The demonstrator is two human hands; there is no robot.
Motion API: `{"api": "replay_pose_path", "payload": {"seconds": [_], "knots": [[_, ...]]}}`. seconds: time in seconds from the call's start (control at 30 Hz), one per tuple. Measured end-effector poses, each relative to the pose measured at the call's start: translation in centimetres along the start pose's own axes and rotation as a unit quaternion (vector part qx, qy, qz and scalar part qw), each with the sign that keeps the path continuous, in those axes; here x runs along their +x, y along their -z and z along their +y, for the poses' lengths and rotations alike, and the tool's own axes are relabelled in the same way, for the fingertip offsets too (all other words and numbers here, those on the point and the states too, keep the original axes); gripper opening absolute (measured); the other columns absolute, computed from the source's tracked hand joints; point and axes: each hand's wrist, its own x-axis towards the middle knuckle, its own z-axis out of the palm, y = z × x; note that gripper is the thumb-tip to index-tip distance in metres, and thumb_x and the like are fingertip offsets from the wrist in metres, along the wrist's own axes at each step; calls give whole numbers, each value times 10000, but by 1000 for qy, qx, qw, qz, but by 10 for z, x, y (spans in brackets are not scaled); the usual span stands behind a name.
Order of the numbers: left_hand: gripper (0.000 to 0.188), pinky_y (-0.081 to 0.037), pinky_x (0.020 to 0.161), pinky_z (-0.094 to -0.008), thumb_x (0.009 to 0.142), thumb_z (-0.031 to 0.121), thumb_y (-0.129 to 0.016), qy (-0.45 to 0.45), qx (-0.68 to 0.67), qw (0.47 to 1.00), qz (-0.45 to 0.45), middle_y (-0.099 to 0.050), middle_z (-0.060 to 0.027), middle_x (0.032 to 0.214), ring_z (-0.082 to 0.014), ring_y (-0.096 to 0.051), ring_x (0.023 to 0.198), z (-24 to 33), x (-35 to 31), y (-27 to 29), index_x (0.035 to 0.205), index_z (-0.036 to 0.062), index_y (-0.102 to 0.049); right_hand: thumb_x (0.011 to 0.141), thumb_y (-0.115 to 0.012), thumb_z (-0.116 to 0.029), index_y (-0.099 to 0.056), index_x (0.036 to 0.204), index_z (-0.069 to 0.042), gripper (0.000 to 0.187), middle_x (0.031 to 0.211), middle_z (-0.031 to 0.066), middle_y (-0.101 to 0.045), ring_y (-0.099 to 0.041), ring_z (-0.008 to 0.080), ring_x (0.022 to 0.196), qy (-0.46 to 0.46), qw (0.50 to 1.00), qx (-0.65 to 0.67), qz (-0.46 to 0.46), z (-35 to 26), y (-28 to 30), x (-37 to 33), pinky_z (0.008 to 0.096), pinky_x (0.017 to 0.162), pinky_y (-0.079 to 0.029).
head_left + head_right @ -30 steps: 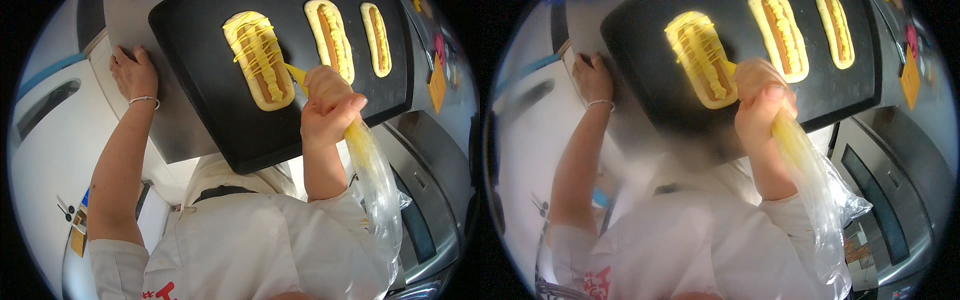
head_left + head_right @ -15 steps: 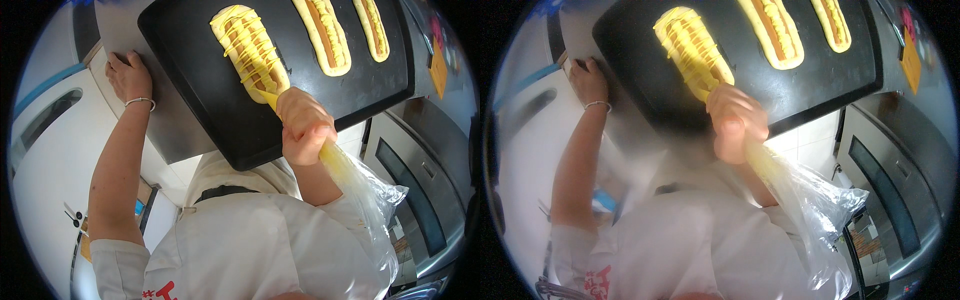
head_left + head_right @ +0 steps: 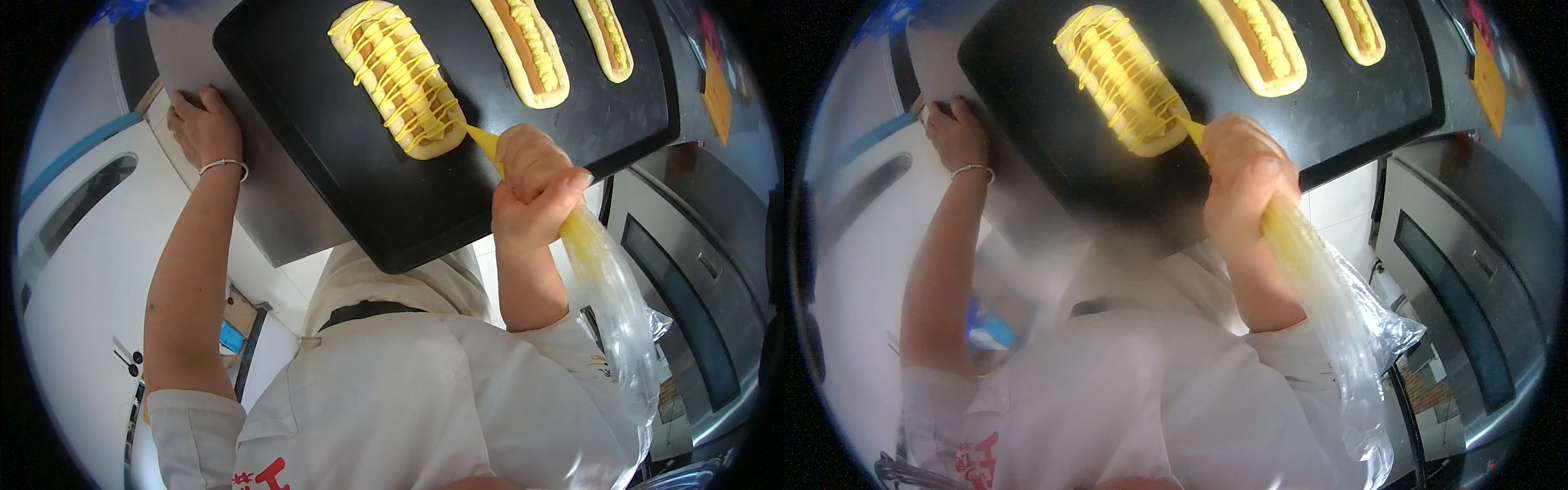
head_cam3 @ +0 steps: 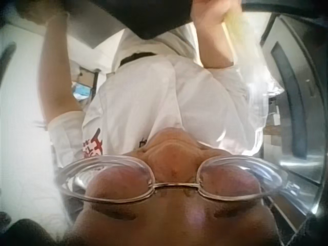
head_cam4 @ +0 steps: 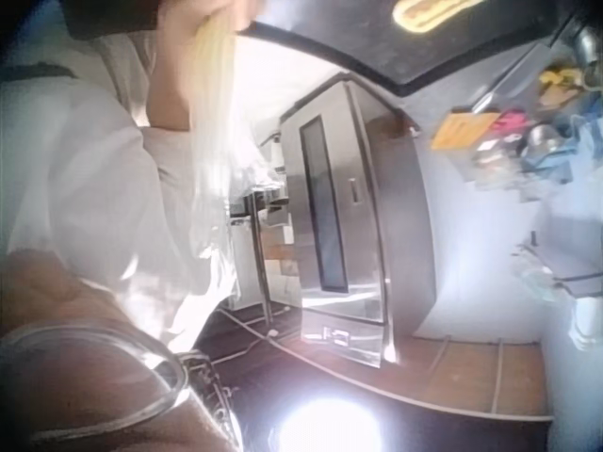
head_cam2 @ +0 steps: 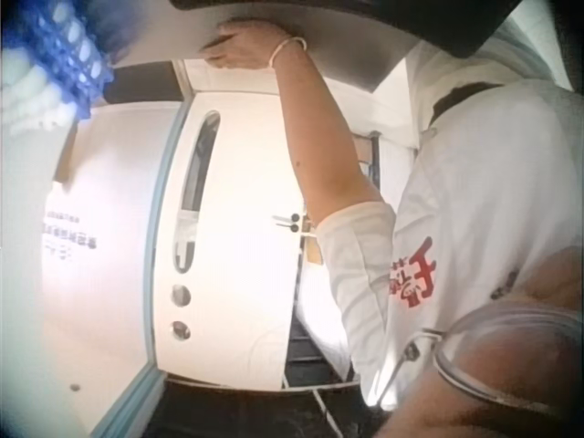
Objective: The person assembles hot dogs on a baking tray. They pipe yellow sauce onto three buns, then add red sauce, and finally sprinkle shredded cheese over each one.
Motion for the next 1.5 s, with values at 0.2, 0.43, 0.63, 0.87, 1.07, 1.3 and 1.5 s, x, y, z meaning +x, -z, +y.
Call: {"api": "replay_pose_path", "payload": {"seconds": [0.2,0.43,0.63,0.87,1.07,1.3,1.5], "knots": [[624,-356,1082,-455,964,442,-403,5,-1,1000,-7,-376,-241,1443,-389,-391,1328,3,1,1,1431,31,-358,1029,-385,-290,-371,585,-54,503,544,68,-415,-440,242,520,24,998,56,-20,4,-7,-27,359,520,-391],[616,-355,1083,-452,967,438,-404,-1,2,1000,-3,-383,-236,1436,-381,-390,1332,2,1,2,1430,35,-360,1060,-276,-372,-315,571,-103,560,507,29,-345,-326,187,470,-10,1000,23,2,3,9,-13,345,502,-308],[614,-349,1087,-448,971,437,-400,8,-4,1000,1,-396,-237,1428,-382,-392,1329,13,0,6,1428,30,-362,1064,-230,-382,-308,574,-112,565,498,37,-314,-316,193,472,-82,991,101,32,3,3,-20,357,545,-343],[509,-364,1038,-481,957,359,-440,16,-13,1000,-10,-443,-266,1362,-414,-422,1273,-7,9,8,1313,-5,-428,1057,-273,-432,-326,560,-165,567,546,-12,-302,-330,135,555,-246,834,465,165,-49,70,69,388,744,-414],[470,-351,1044,-481,965,311,-453,7,-5,1000,18,-473,-264,1341,-422,-434,1253,9,-3,4,1267,-48,-483,1045,-233,-510,-268,543,-165,610,509,-29,-259,-250,134,488,-18,962,269,38,-31,97,163,314,543,-318],[553,-333,1108,-420,1004,373,-405,7,18,1000,-2,-369,-202,1464,-367,-385,1338,0,-5,2,1441,36,-376,1066,-235,-435,-249,555,-124,598,504,9,-258,-251,159,469,-5,984,177,-36,44,33,196,328,496,-275],[545,-345,1102,-417,1001,362,-425,19,1,1000,-17,-387,-190,1452,-351,-395,1333,1,-3,2,1442,48,-371,1069,-246,-403,-306,585,-107,570,494,7,-323,-278,141,447,16,985,138,-105,64,1,195,313,480,-311]]}}
